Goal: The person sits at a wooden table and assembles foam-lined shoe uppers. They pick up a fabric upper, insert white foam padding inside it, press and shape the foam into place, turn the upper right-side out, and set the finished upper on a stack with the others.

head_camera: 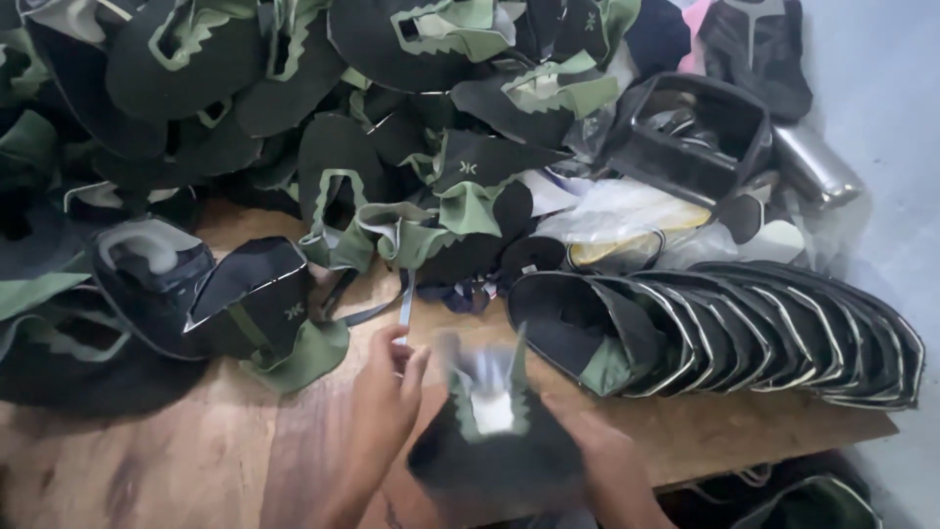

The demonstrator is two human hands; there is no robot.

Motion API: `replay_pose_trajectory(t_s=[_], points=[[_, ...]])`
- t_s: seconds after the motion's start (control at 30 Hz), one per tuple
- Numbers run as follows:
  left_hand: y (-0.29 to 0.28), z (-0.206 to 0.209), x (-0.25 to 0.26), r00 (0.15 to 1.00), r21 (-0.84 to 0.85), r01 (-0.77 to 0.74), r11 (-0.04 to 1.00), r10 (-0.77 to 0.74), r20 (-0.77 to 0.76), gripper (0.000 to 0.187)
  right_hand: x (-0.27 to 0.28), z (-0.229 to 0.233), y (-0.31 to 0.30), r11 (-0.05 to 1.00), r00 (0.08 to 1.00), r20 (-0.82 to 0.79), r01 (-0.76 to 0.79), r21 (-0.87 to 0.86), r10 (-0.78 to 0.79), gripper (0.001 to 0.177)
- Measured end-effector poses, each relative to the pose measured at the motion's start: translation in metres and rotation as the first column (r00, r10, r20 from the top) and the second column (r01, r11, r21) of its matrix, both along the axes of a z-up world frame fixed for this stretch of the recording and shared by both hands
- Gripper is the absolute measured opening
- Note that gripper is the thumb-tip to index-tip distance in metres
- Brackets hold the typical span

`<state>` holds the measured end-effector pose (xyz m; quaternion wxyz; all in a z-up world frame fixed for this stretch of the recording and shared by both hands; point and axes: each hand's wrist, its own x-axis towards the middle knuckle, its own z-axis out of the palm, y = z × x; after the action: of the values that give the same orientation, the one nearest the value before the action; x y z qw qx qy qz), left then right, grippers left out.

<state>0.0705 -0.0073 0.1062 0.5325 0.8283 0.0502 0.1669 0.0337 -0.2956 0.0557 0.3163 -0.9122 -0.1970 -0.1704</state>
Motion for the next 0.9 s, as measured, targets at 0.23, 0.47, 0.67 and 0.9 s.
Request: replay_pose_trajectory(t_s=[0.23,0.47,0.67,0.9], points=[[-0.034,-0.083,-0.109,0.887,0.291,0.185,0.939,-0.287,0.362,0.018,0.014,0.03,0.022,0.983,0.989,-0.141,0.011,-0.183,-0.037,0.044],[-0.041,-0.201,-0.014,0.894,0.789,0.051,0.612,-0.38,0.237,0.036,0.009,0.004,0.038,0.851,0.93,-0.294,0.034,-0.523,-0.218,0.03],[-0.043,-0.216,0.004,0.931,0.867,0.275,0.415,-0.341,-0.132,0.04,0.011,-0.034,0.109,0.864,0.991,-0.088,-0.129,-0.487,0.098,0.039],[-0.038,-0.242,-0.012,0.869,0.757,0.491,0.432,-0.3,-0.392,0.036,0.072,-0.086,0.028,0.93,0.899,-0.426,-0.239,-0.281,0.102,0.035]])
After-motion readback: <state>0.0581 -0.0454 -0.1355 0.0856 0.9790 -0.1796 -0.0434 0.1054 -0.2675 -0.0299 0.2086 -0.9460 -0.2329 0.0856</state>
